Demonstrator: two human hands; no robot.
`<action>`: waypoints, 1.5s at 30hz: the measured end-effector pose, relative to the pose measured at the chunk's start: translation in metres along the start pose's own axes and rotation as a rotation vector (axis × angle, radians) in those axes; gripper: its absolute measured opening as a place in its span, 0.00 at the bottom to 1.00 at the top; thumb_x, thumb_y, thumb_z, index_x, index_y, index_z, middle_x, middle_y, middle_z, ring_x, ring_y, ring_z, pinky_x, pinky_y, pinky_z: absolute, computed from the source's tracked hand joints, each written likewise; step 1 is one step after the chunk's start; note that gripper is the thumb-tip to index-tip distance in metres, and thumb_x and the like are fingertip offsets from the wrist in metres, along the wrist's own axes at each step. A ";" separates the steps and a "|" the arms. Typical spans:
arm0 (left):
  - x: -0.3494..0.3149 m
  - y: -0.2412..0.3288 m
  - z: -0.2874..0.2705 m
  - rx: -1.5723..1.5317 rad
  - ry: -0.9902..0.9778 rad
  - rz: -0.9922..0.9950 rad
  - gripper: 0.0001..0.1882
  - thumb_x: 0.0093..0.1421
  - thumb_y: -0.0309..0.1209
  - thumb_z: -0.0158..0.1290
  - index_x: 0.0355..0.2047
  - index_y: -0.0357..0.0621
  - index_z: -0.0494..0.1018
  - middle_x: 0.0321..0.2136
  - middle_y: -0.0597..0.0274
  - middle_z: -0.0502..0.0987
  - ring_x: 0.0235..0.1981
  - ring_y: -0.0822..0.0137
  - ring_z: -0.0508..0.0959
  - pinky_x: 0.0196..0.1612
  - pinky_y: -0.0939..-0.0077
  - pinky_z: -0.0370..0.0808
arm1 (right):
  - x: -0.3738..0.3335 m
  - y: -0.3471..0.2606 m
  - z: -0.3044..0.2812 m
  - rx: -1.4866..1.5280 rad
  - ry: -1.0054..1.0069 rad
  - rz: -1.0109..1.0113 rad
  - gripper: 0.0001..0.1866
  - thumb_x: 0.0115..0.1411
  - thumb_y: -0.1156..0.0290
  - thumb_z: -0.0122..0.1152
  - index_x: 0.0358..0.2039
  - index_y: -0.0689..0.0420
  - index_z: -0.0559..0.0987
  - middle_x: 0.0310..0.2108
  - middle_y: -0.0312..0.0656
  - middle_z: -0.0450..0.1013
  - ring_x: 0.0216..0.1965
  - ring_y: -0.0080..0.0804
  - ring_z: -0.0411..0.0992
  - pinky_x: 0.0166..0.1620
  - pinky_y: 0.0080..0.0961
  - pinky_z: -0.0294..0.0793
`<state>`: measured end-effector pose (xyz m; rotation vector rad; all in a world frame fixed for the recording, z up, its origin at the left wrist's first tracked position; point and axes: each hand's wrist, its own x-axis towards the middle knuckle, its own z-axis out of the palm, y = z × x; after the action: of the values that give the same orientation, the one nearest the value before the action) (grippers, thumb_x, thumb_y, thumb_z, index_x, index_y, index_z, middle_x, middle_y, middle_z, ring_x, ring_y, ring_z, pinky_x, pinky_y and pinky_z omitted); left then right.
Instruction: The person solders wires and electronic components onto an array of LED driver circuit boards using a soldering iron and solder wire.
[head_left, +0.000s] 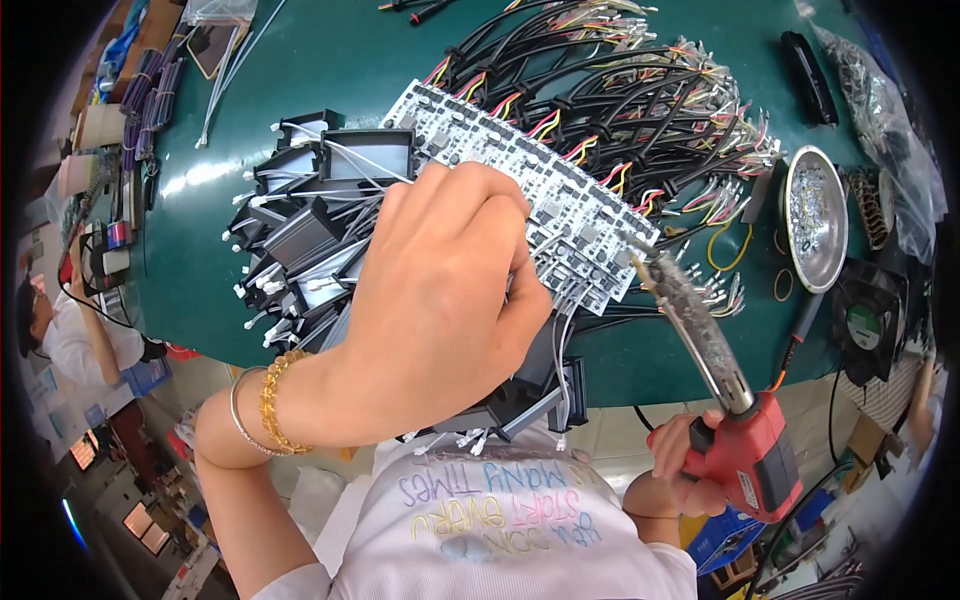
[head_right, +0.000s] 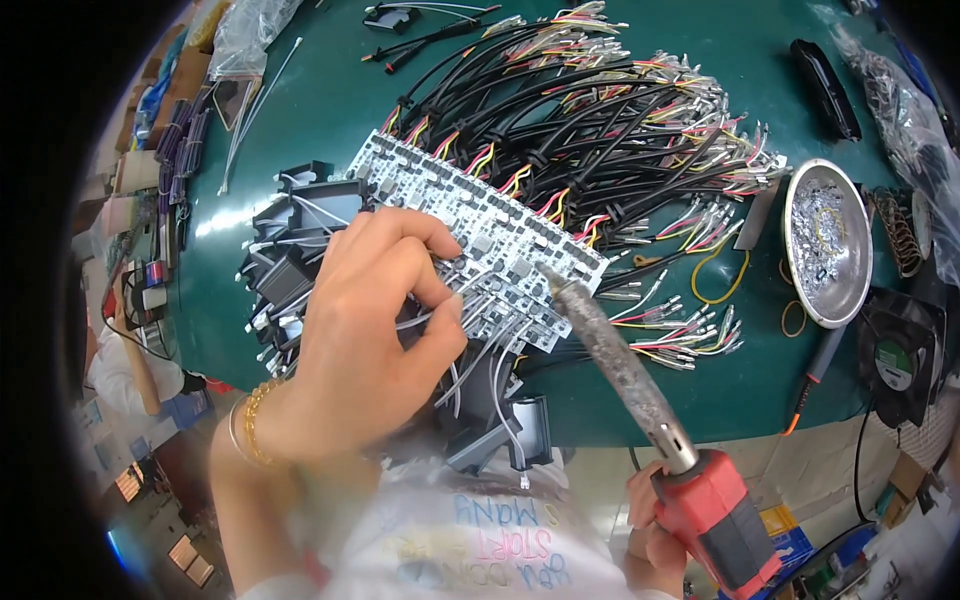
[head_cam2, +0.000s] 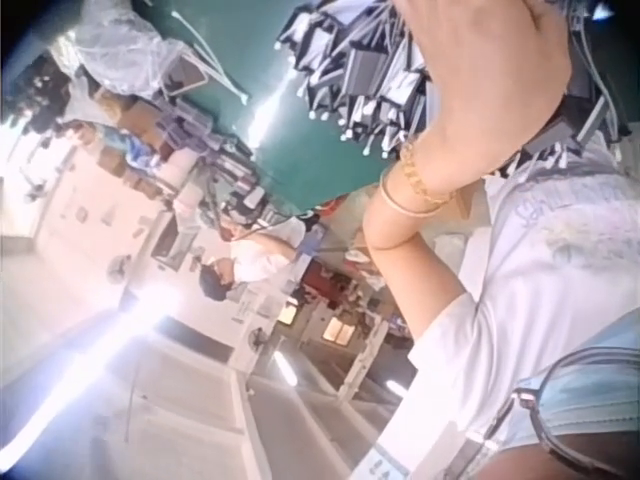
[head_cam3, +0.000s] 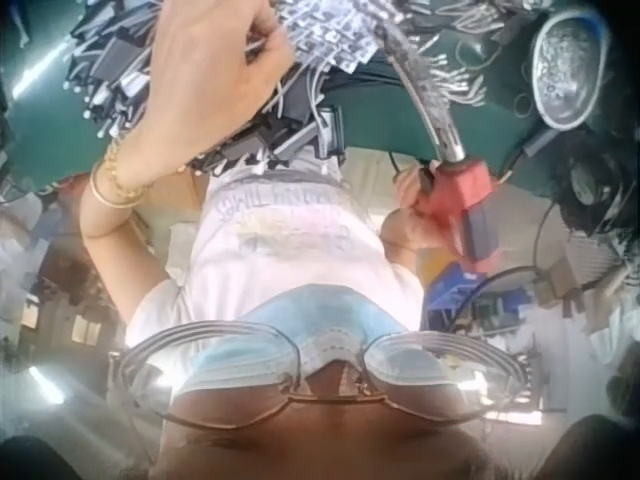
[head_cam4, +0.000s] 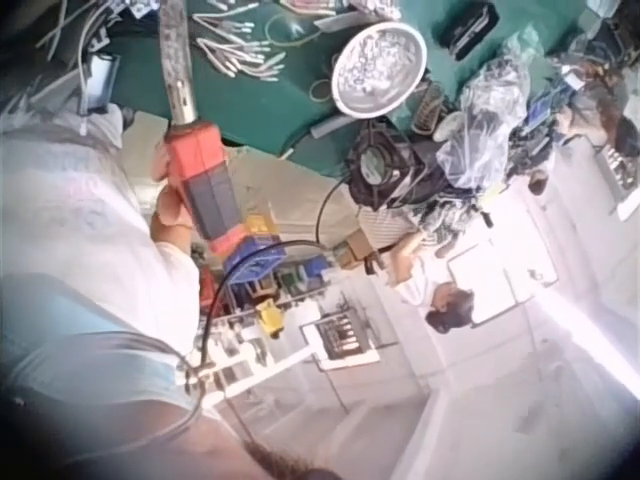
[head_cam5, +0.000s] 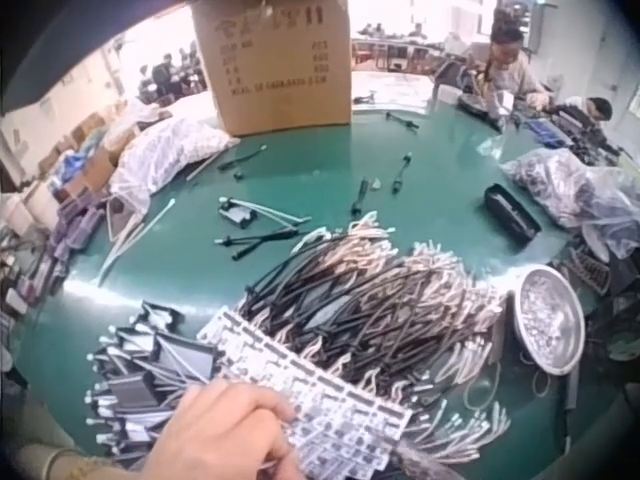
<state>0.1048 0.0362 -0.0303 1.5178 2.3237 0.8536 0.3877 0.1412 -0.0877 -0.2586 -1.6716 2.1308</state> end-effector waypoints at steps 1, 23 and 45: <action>-0.005 0.000 -0.003 0.015 0.017 -0.023 0.08 0.42 0.19 0.54 0.19 0.40 0.65 0.34 0.58 0.72 0.33 0.58 0.69 0.38 0.69 0.62 | -0.001 0.007 -0.004 -0.049 -0.050 0.002 0.45 0.51 0.37 0.55 0.53 0.65 0.60 0.11 0.34 0.65 0.12 0.26 0.63 0.18 0.22 0.59; -0.005 -0.001 -0.003 0.030 -0.008 -0.032 0.09 0.40 0.18 0.53 0.19 0.41 0.64 0.34 0.58 0.70 0.33 0.58 0.68 0.36 0.68 0.61 | -0.013 -0.001 0.015 -0.389 0.200 0.287 0.33 0.42 0.33 0.60 0.15 0.55 0.70 0.15 0.34 0.67 0.17 0.23 0.67 0.23 0.19 0.63; -0.007 -0.001 0.000 -0.025 0.045 0.009 0.07 0.44 0.20 0.54 0.19 0.41 0.67 0.34 0.57 0.73 0.32 0.59 0.70 0.36 0.68 0.62 | -0.001 0.007 0.017 -0.024 0.124 -0.034 0.50 0.49 0.33 0.52 0.55 0.67 0.59 0.10 0.31 0.63 0.11 0.22 0.61 0.16 0.19 0.59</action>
<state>0.1075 0.0296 -0.0316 1.5151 2.3309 0.9247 0.3806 0.1250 -0.0899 -0.3598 -1.6200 2.0279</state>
